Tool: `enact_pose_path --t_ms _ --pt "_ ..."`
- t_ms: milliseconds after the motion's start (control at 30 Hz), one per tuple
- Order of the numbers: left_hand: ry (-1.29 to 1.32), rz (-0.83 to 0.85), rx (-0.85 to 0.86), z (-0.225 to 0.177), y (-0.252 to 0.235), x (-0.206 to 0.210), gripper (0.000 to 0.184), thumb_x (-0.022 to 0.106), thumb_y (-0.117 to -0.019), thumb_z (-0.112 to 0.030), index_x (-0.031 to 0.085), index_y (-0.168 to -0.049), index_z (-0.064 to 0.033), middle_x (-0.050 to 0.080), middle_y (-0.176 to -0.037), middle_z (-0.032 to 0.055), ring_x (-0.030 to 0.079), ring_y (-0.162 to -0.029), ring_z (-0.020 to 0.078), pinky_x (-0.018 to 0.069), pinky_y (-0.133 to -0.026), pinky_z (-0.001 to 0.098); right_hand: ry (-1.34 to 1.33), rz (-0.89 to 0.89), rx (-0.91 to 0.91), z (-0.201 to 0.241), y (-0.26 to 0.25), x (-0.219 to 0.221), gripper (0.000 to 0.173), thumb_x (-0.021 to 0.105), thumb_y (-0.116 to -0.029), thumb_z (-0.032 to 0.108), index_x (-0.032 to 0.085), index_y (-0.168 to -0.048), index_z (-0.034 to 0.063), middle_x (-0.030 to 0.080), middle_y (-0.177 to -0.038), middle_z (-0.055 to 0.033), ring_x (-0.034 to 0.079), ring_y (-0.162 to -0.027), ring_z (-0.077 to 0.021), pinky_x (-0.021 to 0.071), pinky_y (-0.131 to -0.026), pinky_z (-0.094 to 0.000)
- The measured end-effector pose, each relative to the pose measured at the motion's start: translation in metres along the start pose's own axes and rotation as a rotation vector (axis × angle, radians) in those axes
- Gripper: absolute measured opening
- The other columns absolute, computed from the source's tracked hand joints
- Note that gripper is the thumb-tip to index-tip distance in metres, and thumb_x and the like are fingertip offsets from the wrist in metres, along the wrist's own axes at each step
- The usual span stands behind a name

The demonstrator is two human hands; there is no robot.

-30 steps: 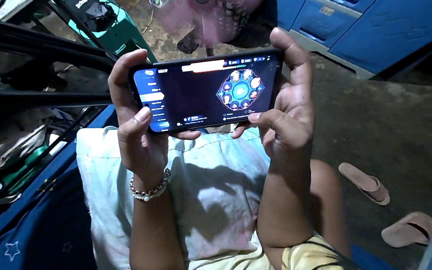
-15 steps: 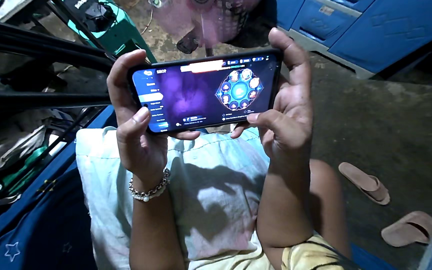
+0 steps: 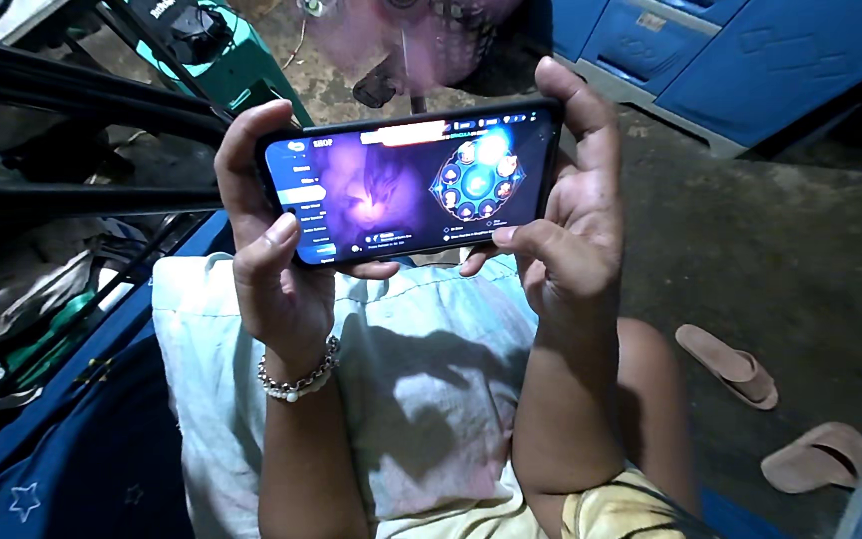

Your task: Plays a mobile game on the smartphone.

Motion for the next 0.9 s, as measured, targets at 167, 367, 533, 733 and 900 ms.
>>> enact_pose_path --t_ms 167,367,533,733,900 --pt "0.03 0.001 -0.008 -0.0003 0.0003 0.0008 0.05 0.049 -0.0969 -0.017 0.037 -0.145 -0.0117 0.053 -0.134 0.0081 0.066 -0.109 0.0208 0.0649 -0.068 0.0355 0.002 0.002 -0.014 -0.0003 0.0 0.0004 0.089 0.048 -0.0733 -0.013 0.022 -0.155 0.0115 0.049 -0.139 -0.0113 0.071 -0.095 -0.0201 0.0621 -0.047 -0.0364" --pt "0.018 -0.011 -0.011 -0.0009 -0.0002 0.0012 0.05 0.049 -0.0963 -0.017 0.037 -0.145 -0.0112 0.053 -0.134 0.0077 0.066 -0.11 0.02 0.0648 -0.07 0.0356 0.007 0.002 -0.006 0.0006 -0.0005 0.0005 0.09 0.047 -0.0717 -0.013 0.023 -0.155 0.0116 0.05 -0.139 -0.0118 0.071 -0.094 -0.0212 0.0619 -0.046 -0.0373" --pt "0.022 -0.014 -0.009 -0.001 0.0 0.0009 0.05 0.05 -0.0964 -0.018 0.038 -0.144 -0.0119 0.053 -0.134 0.008 0.067 -0.108 0.0207 0.0651 -0.066 0.0358 0.014 0.001 -0.005 0.0014 -0.0005 0.0013 0.091 0.047 -0.0712 -0.013 0.023 -0.155 0.0116 0.05 -0.139 -0.0113 0.071 -0.093 -0.0204 0.0619 -0.046 -0.037" --pt "0.025 -0.012 -0.014 -0.0015 0.0001 0.0007 0.049 0.049 -0.0967 -0.018 0.038 -0.144 -0.0126 0.052 -0.135 0.0081 0.066 -0.109 0.0205 0.0651 -0.066 0.0359 0.005 0.004 -0.009 0.0008 -0.0004 0.0015 0.09 0.047 -0.0714 -0.013 0.024 -0.155 0.0117 0.05 -0.139 -0.0114 0.071 -0.095 -0.0212 0.0624 -0.047 -0.0377" --pt "0.029 -0.011 -0.016 -0.0008 0.0006 -0.001 0.05 0.053 -0.0968 -0.021 0.039 -0.145 -0.0134 0.054 -0.135 0.0074 0.067 -0.107 0.0207 0.0648 -0.063 0.036 0.019 0.001 -0.008 0.0007 -0.0005 0.0015 0.09 0.047 -0.0717 -0.014 0.024 -0.155 0.0108 0.05 -0.138 -0.012 0.071 -0.097 -0.0216 0.0627 -0.048 -0.0386"
Point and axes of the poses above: each hand's wrist, its own y-axis away from the middle knuckle, its own x-axis out of the palm, z = x × y, the point moved 1 cm from there along -y, towards the middle knuckle
